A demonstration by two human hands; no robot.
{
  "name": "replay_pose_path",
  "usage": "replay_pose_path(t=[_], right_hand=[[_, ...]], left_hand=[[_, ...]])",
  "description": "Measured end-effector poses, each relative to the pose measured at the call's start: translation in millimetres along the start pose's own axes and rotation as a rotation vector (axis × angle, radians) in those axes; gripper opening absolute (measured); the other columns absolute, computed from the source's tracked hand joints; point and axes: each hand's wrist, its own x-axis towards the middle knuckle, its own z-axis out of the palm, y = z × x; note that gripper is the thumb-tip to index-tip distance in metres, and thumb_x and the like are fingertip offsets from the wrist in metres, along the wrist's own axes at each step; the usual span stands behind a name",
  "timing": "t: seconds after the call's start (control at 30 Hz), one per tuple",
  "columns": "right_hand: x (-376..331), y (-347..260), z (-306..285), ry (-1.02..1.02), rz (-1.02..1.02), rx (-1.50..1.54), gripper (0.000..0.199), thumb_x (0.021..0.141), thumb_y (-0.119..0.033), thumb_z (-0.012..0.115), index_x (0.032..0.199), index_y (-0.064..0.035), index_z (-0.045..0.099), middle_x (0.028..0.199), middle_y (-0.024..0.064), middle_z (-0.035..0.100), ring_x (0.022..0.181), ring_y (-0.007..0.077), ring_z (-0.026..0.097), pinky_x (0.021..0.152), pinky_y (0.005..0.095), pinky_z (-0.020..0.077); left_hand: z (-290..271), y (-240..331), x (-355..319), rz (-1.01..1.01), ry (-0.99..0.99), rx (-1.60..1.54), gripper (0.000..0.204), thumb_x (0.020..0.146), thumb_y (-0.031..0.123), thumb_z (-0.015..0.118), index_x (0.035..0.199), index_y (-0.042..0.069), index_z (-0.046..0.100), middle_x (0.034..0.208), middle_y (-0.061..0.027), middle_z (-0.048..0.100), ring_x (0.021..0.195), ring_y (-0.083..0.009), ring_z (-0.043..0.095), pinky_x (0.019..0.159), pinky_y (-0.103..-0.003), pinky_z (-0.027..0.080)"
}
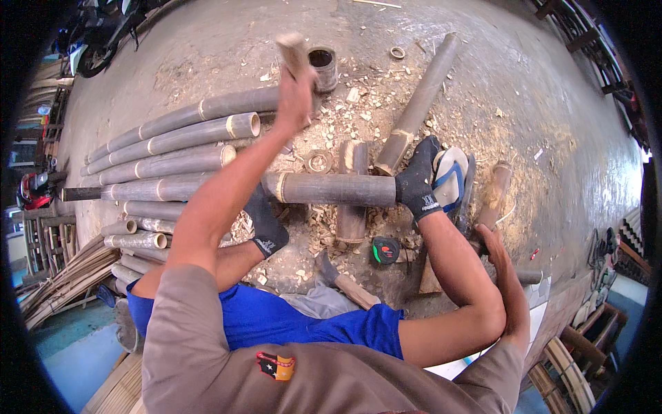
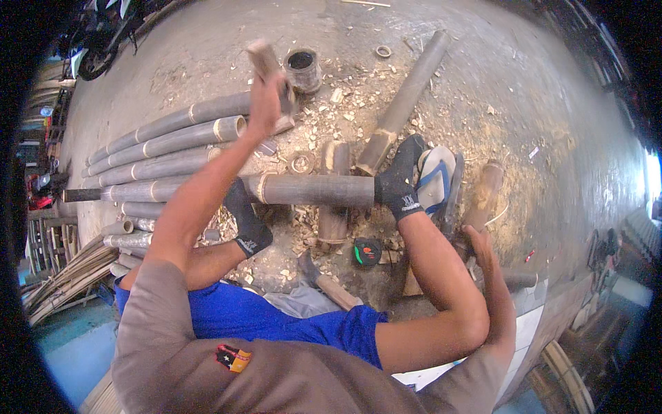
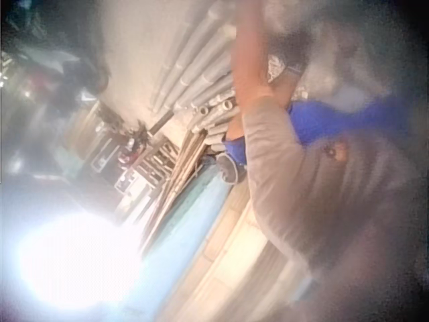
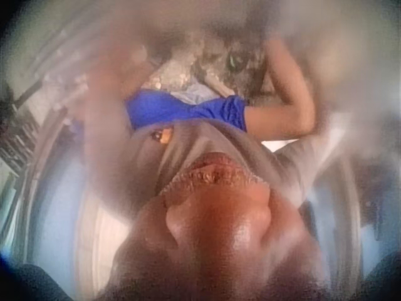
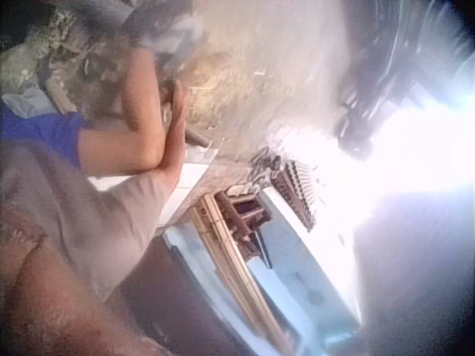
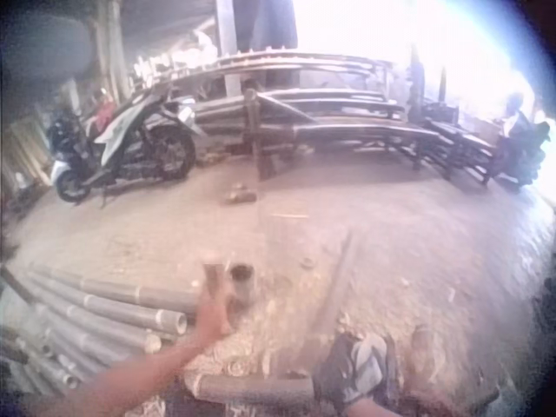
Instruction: The person sits on the ground and uses a knife to cut and shape a bamboo pole, then uses a wooden mallet to drive a smaller bamboo piece into the hollow end. The person repeatedly hammers and adjusts the fit of the bamboo pieces.
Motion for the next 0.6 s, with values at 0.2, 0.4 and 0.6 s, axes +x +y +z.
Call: replay_pose_path(t=[0.2, 0.4, 0.6], right_hand=[[-85.8, -40.1, 1.9, -0.136, -0.111, 0.26, 0.051, 0.082, -0.042, 0.07, 0.107, 0.0015, 0.064, 0.091, 0.0103, 0.065, 0.078, 0.0243, 0.062, 0.07, 0.0402, 0.0505], [-99.0, -21.9, -10.3, 0.084, -0.095, 0.235, 0.053, 0.084, -0.044, 0.068, 0.11, 0.0017, 0.064, 0.091, 0.0098, 0.065, 0.078, 0.0242, 0.062, 0.071, 0.0402, 0.0507], [-90.2, -17.0, -79.0, 0.357, -0.282, -0.005, 0.052, 0.088, -0.044, 0.067, 0.113, 0.0008, 0.059, 0.086, 0.0061, 0.06, 0.075, 0.0211, 0.058, 0.069, 0.0393, 0.0499]], left_hand=[[-1.0, -48.8, 133.0, 0.061, 0.246, -0.255, 0.052, 0.097, 0.033, 0.058, 0.126, -0.005, 0.038, 0.113, -0.0146, 0.059, 0.1, -0.0229, 0.058, 0.09, -0.037, 0.048], [20.0, -149.3, 189.0, 0.128, 0.313, -0.04, 0.054, 0.097, 0.037, 0.061, 0.127, -0.004, 0.043, 0.112, -0.0217, 0.063, 0.101, -0.0314, 0.064, 0.09, -0.04, 0.05], [46.9, -139.8, 179.1, 0.048, 0.261, -0.023, 0.071, 0.106, 0.057, 0.035, 0.128, -0.006, 0.057, 0.12, -0.0205, 0.065, 0.113, -0.0294, 0.061, 0.098, -0.042, 0.046]])
